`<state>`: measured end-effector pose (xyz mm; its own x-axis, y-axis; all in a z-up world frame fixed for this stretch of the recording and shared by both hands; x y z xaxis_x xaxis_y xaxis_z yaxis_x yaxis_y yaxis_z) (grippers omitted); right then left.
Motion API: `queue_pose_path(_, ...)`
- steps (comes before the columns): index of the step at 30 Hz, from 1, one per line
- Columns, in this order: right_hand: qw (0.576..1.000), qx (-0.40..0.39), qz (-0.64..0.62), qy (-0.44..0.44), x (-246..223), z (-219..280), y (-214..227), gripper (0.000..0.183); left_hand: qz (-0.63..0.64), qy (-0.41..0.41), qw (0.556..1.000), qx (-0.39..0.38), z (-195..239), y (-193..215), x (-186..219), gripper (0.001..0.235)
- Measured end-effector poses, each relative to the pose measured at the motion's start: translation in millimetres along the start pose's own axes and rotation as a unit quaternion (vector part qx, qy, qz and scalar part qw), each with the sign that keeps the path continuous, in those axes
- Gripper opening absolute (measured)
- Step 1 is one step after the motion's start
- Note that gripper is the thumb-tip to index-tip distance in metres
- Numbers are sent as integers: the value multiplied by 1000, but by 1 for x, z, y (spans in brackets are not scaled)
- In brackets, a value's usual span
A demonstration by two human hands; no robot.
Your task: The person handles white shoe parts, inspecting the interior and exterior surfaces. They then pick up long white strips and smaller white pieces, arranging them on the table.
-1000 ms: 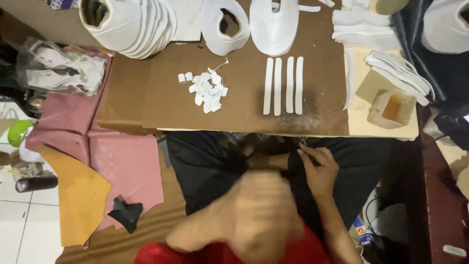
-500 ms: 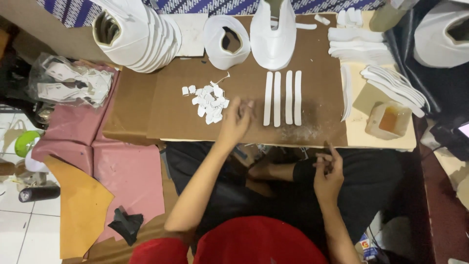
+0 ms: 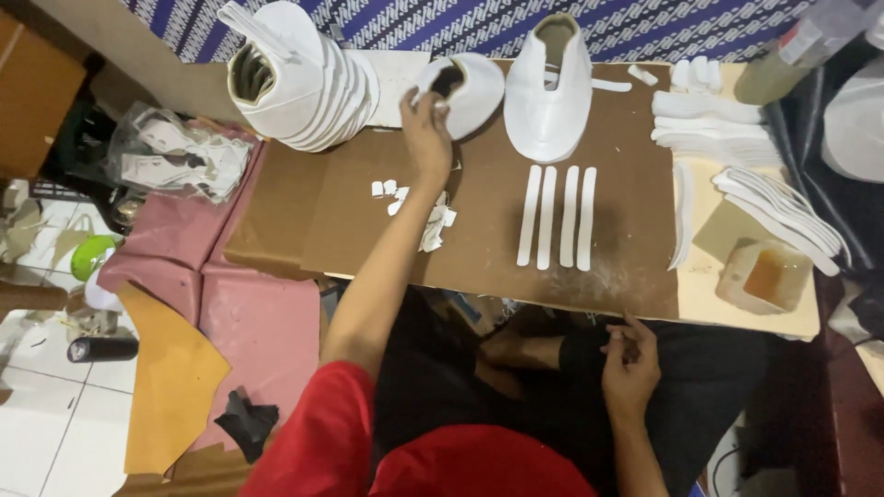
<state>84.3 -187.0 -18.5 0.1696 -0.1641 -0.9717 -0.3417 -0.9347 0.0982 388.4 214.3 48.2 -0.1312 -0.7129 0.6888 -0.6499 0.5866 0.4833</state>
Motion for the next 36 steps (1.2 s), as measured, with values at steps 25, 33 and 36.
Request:
queue_pose_path(25, 763, -245, -430, -416, -38, 43, -96, 30, 514, 407, 657, -372, 311, 124, 84, 61)
queue_pose_path(33, 737, -318, -420, -423, -66, 49, -129, 34, 576, 558, 533, -271, 380, 143, -31, 60)
queue_pose_path(36, 909, -259, -134, -298, -76, -7, -123, 40, 573, 544, 570, -226, 379, 173, -62, 68)
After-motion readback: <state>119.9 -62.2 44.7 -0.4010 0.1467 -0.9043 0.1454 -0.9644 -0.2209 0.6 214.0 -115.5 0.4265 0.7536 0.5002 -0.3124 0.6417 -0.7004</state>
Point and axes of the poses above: each hand's wrist, its own z-axis away from the middle knuckle, its own y-axis out of the back of the hand, x = y × z, the point moved 8 cm from there along -z, towards the middle knuckle, and after that the axes turned 13 degrees about -z, right-handed, at the moved point
